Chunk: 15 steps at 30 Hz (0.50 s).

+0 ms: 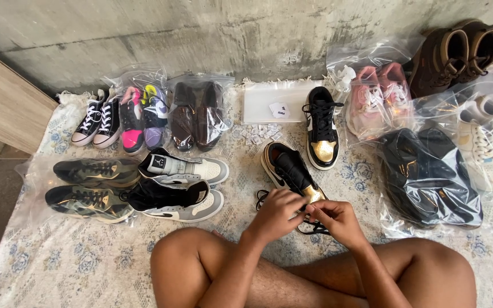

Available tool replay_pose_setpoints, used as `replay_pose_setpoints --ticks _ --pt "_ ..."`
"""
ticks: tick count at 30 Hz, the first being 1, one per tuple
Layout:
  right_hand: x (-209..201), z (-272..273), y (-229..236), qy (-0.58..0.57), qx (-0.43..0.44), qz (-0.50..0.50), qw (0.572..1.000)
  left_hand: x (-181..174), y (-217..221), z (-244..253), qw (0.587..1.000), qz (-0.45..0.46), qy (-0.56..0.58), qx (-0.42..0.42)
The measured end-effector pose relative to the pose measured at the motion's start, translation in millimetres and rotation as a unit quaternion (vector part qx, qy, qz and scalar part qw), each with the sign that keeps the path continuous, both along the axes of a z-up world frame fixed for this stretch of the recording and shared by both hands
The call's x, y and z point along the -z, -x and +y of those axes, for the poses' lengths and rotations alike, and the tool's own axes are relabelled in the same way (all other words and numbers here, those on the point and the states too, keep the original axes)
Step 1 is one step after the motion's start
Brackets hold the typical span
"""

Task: Lacing a black and gold high-top sneaker and inspecting the sole while sitting on a rug.

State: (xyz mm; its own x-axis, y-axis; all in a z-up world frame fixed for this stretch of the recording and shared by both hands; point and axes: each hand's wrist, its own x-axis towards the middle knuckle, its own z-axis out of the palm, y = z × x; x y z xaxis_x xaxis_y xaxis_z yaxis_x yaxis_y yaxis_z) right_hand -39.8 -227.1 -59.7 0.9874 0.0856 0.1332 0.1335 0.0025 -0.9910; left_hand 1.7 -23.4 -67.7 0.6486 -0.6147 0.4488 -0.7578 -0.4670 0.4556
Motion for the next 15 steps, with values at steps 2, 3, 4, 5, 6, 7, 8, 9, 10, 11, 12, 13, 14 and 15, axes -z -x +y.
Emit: replay_pose_setpoints --ticks 2,3,4,5,6,7,8,9,10,11,12,13,14,15 --pt "1.5 0.2 0.4 0.000 -0.001 0.000 1.000 0.3 0.7 -2.6 1.000 -0.009 -0.010 -0.009" --pt "2.4 0.1 1.1 -0.001 -0.001 0.000 1.000 0.7 1.4 -4.2 1.000 -0.017 -0.020 -0.016" --pt "1.5 0.5 1.4 0.000 -0.001 0.001 1.000 1.4 -0.5 -0.9 1.000 -0.016 -0.020 -0.017" --pt "0.2 0.5 1.2 0.007 -0.002 -0.001 1.000 1.8 -3.3 2.0 0.999 -0.023 -0.005 -0.031" --pt "-1.2 0.4 1.0 0.015 -0.002 -0.002 1.000 2.1 -6.2 4.7 0.998 -0.029 0.009 -0.045" --pt "1.2 -0.4 0.2 0.015 -0.002 -0.003 1.000 3.3 -9.3 9.0 0.998 -0.030 0.009 -0.045" --pt "3.5 -1.1 -0.5 0.010 -0.006 -0.002 1.000 4.6 -12.4 13.3 0.997 -0.005 0.024 -0.072" --pt "6.2 -1.5 -0.9 0.005 -0.009 0.000 1.000 6.1 -14.7 17.9 0.994 0.020 0.039 -0.099" --pt "5.3 -0.9 -1.6 0.005 -0.010 0.000 1.000 4.9 -17.6 22.1 0.994 0.021 0.038 -0.100" --pt "4.6 -0.3 -1.4 0.006 -0.013 -0.011 1.000 3.9 -19.7 26.3 0.989 0.026 0.057 -0.136" --pt "3.9 0.1 -1.2 0.006 -0.016 -0.022 1.000 2.9 -21.7 30.3 0.982 0.030 0.075 -0.171" --pt "3.2 -0.6 -1.2 0.006 -0.016 -0.022 1.000 3.4 -24.6 33.3 0.982 0.030 0.075 -0.171" --pt "2.3 -1.5 -1.2 0.005 -0.020 -0.027 0.999 3.7 -27.3 36.0 0.971 0.047 0.112 -0.207" --pt "1.4 -2.1 -1.2 0.003 -0.023 -0.032 0.999 3.9 -30.3 38.9 0.957 0.063 0.148 -0.242"
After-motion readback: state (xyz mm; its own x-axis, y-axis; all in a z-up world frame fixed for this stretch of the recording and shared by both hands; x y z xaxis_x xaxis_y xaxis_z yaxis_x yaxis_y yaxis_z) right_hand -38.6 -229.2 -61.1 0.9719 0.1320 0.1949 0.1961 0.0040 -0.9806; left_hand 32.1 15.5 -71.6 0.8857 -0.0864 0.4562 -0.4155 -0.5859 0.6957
